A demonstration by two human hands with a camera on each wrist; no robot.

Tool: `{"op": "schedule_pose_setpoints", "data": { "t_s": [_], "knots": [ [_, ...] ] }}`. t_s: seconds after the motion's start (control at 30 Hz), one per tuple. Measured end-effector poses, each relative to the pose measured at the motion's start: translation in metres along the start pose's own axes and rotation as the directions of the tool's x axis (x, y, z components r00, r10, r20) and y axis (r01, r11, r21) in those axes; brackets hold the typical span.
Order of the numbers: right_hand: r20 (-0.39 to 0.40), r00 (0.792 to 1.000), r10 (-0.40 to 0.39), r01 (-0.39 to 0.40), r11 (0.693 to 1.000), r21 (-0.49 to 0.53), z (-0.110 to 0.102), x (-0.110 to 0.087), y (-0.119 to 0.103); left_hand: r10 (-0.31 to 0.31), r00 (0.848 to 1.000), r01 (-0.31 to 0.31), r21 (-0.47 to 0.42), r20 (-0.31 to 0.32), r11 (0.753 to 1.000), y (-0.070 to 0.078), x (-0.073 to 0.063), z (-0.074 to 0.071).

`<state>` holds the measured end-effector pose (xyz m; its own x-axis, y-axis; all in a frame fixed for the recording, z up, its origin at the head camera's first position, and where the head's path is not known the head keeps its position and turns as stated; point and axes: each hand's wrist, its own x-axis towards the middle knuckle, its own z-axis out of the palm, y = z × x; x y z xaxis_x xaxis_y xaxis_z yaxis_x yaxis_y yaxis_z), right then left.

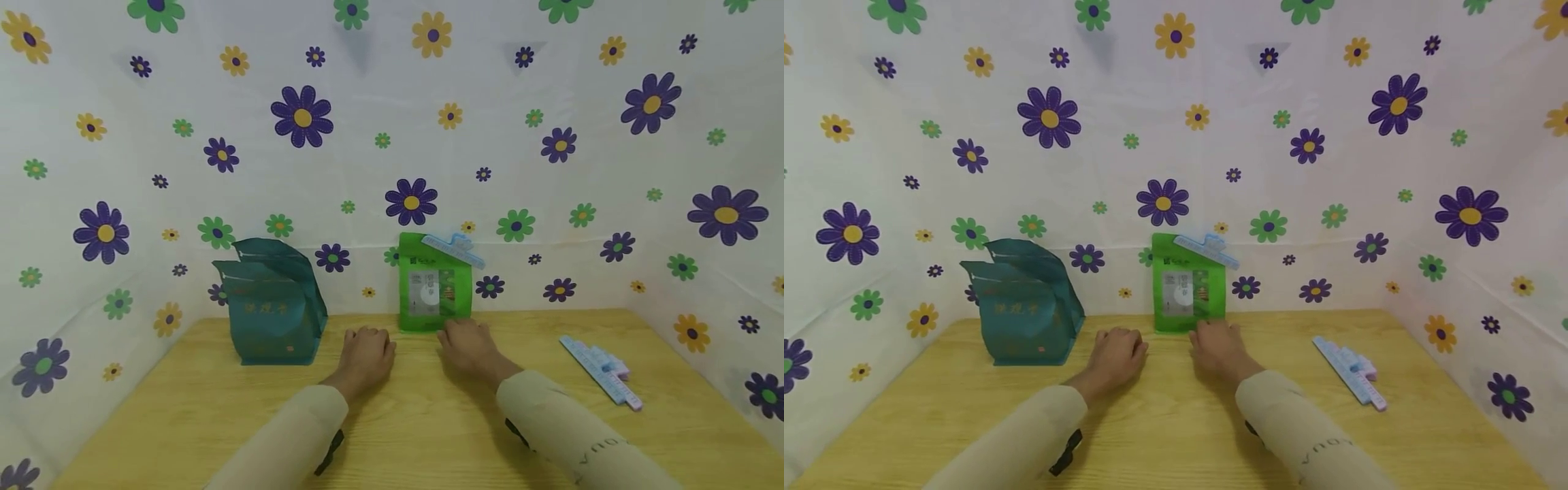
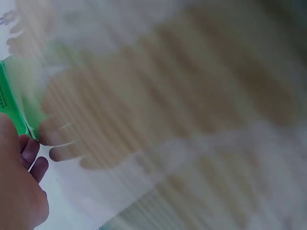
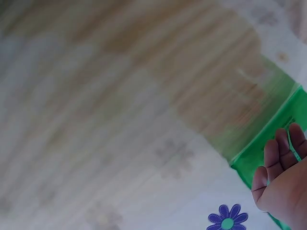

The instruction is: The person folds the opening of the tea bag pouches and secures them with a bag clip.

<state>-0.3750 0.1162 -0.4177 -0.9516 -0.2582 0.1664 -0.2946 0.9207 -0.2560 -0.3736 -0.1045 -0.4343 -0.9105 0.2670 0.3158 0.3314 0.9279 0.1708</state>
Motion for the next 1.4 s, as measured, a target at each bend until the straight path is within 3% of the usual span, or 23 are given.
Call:
{"op": "schedule_pose_setpoints", "data": {
  "t_s": [1.03, 1.23, 1.4],
  "knots": [
    [-0.019, 0.998, -0.061, 0.062, 0.995, 0.076, 0.012, 0.011, -0.053, 0.047, 0.998, -0.046, 0.033, -0.051, 0.998, -0.044, -0.035, -0.017],
    [-0.030, 0.996, -0.082, 0.084, 0.993, 0.077, 0.014, 0.015, -0.066, 0.086, 0.990, -0.075, 0.099, -0.109, 0.992, -0.057, -0.038, -0.021],
    [-0.018, 0.996, -0.088, 0.089, 0.992, 0.087, 0.020, 0.015, -0.078, 0.092, 0.983, -0.077, 0.094, -0.161, 0.993, -0.066, -0.042, -0.025]
  ]
}}
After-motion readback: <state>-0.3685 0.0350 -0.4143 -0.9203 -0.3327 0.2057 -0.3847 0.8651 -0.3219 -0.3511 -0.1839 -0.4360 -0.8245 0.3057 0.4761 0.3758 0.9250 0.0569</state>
